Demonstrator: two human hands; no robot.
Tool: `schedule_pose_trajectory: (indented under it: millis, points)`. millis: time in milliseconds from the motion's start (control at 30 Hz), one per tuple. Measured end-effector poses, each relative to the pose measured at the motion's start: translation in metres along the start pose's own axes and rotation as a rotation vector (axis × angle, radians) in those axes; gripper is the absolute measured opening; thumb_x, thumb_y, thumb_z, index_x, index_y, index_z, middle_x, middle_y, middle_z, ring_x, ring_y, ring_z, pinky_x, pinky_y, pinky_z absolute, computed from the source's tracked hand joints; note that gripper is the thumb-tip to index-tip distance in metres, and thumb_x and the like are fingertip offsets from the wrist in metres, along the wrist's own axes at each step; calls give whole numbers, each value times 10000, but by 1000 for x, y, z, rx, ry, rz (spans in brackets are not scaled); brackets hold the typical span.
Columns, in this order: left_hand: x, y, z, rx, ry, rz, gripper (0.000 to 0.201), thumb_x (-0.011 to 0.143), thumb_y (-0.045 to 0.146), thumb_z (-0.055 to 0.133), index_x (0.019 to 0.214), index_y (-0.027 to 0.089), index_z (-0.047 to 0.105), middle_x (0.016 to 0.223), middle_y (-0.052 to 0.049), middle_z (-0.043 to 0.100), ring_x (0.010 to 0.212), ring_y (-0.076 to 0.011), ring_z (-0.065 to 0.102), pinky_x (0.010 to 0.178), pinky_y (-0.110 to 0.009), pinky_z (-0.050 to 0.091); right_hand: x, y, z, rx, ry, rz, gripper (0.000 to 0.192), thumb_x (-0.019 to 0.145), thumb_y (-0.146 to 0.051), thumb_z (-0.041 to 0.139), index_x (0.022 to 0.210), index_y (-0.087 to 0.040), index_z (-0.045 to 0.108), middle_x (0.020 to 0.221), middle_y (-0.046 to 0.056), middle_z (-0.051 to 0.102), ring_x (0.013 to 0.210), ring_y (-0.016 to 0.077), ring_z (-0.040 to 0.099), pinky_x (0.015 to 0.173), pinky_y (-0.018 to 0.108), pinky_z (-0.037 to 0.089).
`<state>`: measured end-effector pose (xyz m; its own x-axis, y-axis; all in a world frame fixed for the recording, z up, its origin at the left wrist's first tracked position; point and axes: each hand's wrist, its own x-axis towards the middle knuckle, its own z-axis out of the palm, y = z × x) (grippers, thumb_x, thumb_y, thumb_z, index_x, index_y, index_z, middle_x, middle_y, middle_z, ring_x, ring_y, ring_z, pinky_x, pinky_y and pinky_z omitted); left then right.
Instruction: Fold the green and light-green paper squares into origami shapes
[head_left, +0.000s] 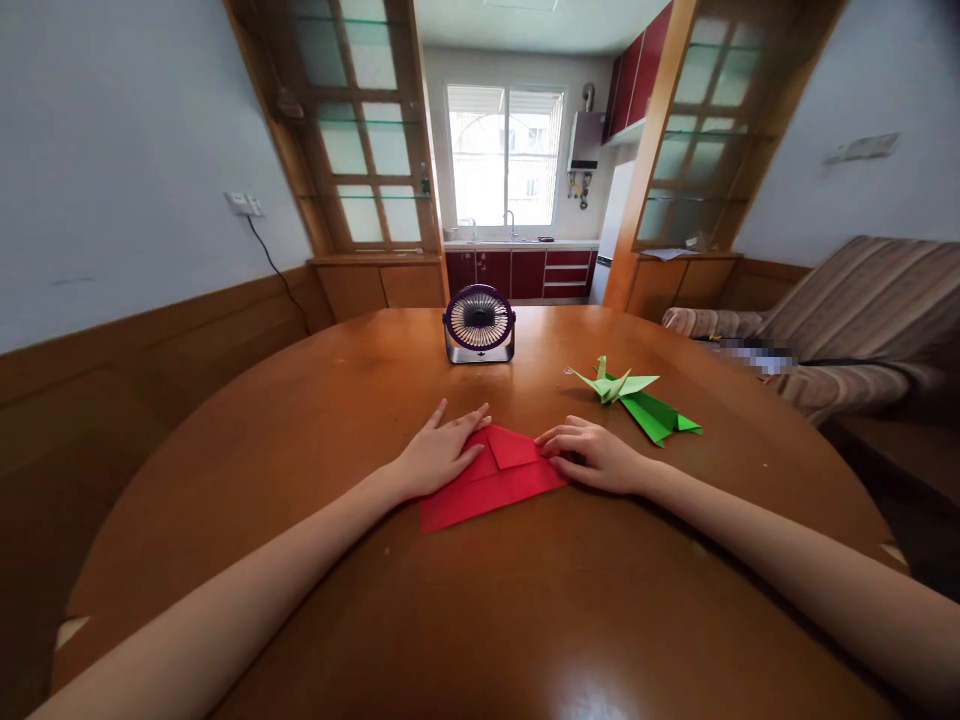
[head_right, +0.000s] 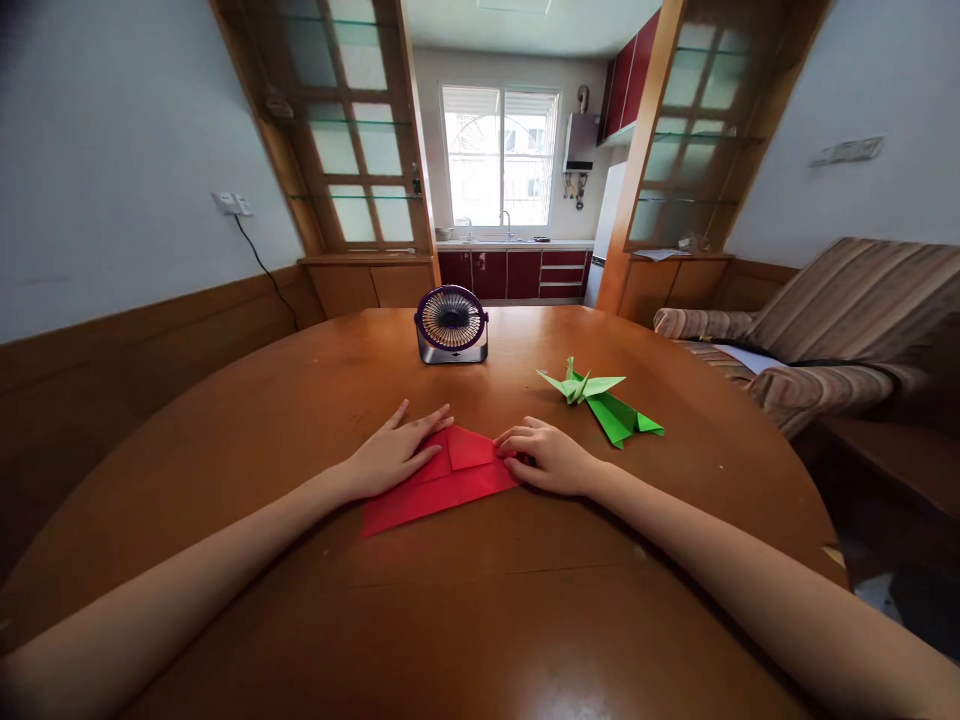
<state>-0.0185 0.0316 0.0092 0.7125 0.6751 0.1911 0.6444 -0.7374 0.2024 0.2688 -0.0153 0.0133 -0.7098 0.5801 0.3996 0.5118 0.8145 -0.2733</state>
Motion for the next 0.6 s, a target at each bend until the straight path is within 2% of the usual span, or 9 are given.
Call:
schedule_pose_trajectory:
  millis: [67, 200, 367, 500, 600]
  points:
    - [-1, 2, 1, 44, 3, -7, 592, 996, 403, 268, 1525, 188, 115, 1453, -74, 466, 1392, -195, 361, 1189, -485, -48, 3, -2, 0, -40, -2, 1, 168, 916, -204, 499, 999, -184, 644, 1092, 83, 688, 938, 204, 597, 861, 373, 470]
    - [0, 4, 2, 118, -6, -45, 620, 988, 412, 279, 1530, 163, 109, 1505, -88, 380, 1425, -214, 294, 1183, -506, -60, 10, -4, 2, -130, -16, -3, 159, 915, -232, 497, 991, -188, 629, 1224, 104, 644, 980, 218, 610, 885, 387, 469]
    - [0, 1, 5, 153, -23, -58, 652, 977, 501, 290, 1526, 170, 171, 1550, -112, 266, 1427, -247, 287, 1175, -518, -70, 29, -1, 10, -197, -110, -24, 291, 911, -274, 494, 1172, -172, 577, 1310, 138, 598, 984, 242, 644, 878, 411, 474]
    - [-1, 2, 4, 145, -40, -51, 810, 920, 655, 320, 1534, 162, 130, 1540, -128, 286, 1434, -290, 256, 1165, -538, -74, 41, 0, 13, -232, -171, -34, 373, 923, -342, 499, 1250, -166, 536, 1340, 142, 574, 1003, 255, 657, 860, 391, 482]
    - [-3, 4, 2, 141, -68, -41, 787, 904, 699, 292, 1526, 228, 191, 1539, -80, 302, 1442, -312, 222, 1154, -566, -83, 40, 0, 11, -283, -174, -58, 351, 938, -351, 476, 1220, -162, 566, 1273, 141, 614, 955, 245, 662, 844, 388, 481]
